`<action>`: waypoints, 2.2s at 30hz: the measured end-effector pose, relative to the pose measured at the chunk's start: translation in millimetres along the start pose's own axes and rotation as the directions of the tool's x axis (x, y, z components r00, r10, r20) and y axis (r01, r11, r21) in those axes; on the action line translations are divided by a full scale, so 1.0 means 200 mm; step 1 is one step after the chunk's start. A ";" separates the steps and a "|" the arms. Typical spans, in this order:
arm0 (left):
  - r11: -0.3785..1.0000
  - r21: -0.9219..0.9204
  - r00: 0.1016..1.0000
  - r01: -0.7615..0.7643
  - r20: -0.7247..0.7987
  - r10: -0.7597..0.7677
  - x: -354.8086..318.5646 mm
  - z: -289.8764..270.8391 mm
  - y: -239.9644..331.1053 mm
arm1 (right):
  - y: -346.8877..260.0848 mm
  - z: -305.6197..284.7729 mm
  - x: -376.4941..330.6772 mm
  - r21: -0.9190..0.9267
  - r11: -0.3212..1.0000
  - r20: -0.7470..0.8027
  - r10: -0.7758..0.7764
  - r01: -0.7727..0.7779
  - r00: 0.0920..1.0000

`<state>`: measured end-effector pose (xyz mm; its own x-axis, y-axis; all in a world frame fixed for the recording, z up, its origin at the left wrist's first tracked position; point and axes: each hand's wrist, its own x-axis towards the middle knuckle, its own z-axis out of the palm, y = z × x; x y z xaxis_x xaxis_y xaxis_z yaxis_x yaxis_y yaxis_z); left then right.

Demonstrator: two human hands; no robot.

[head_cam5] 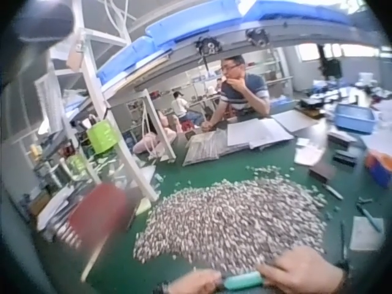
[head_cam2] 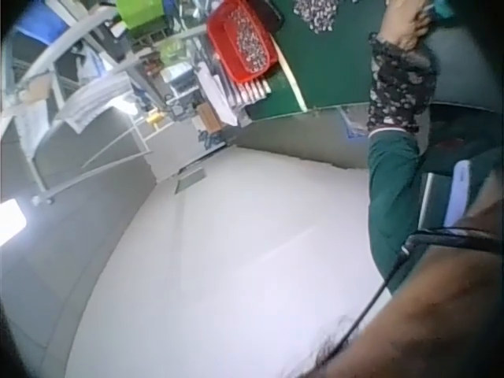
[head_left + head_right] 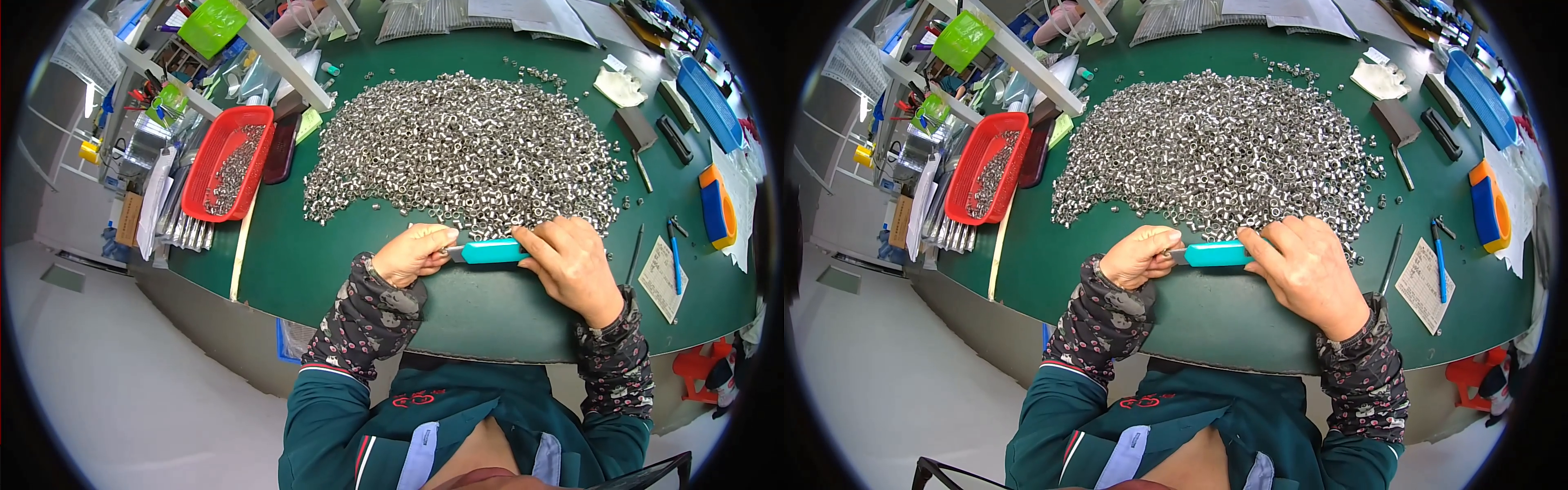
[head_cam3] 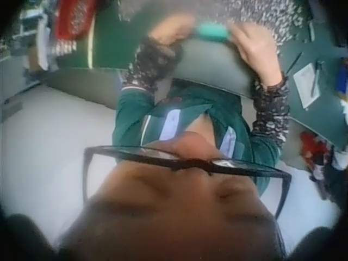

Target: Cleaning small metal components using a handheld scraper tool at a manufacturing workstation.

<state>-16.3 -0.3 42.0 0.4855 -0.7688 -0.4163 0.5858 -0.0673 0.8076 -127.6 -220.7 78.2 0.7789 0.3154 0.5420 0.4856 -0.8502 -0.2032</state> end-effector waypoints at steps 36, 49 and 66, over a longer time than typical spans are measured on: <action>0.883 -0.237 0.913 -0.405 -0.060 0.403 0.04 -0.01 -0.04 | -0.02 0.04 -0.02 0.238 0.926 0.051 0.291 -0.294 0.955; 0.874 -0.189 0.893 -0.448 -0.062 0.445 0.05 0.00 -0.04 | -0.02 0.06 -0.03 0.310 0.861 0.175 0.366 -0.404 0.914; 0.893 -0.210 0.917 -0.398 -0.053 0.396 0.06 -0.05 -0.06 | -0.02 0.08 -0.03 0.253 0.904 0.107 0.327 -0.344 0.939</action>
<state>-12.0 -2.2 23.1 0.7116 -0.6975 -0.0839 0.4661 0.3794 0.7993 -128.1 -212.7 63.1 0.9326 0.0635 0.3552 0.2721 -0.7704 -0.5766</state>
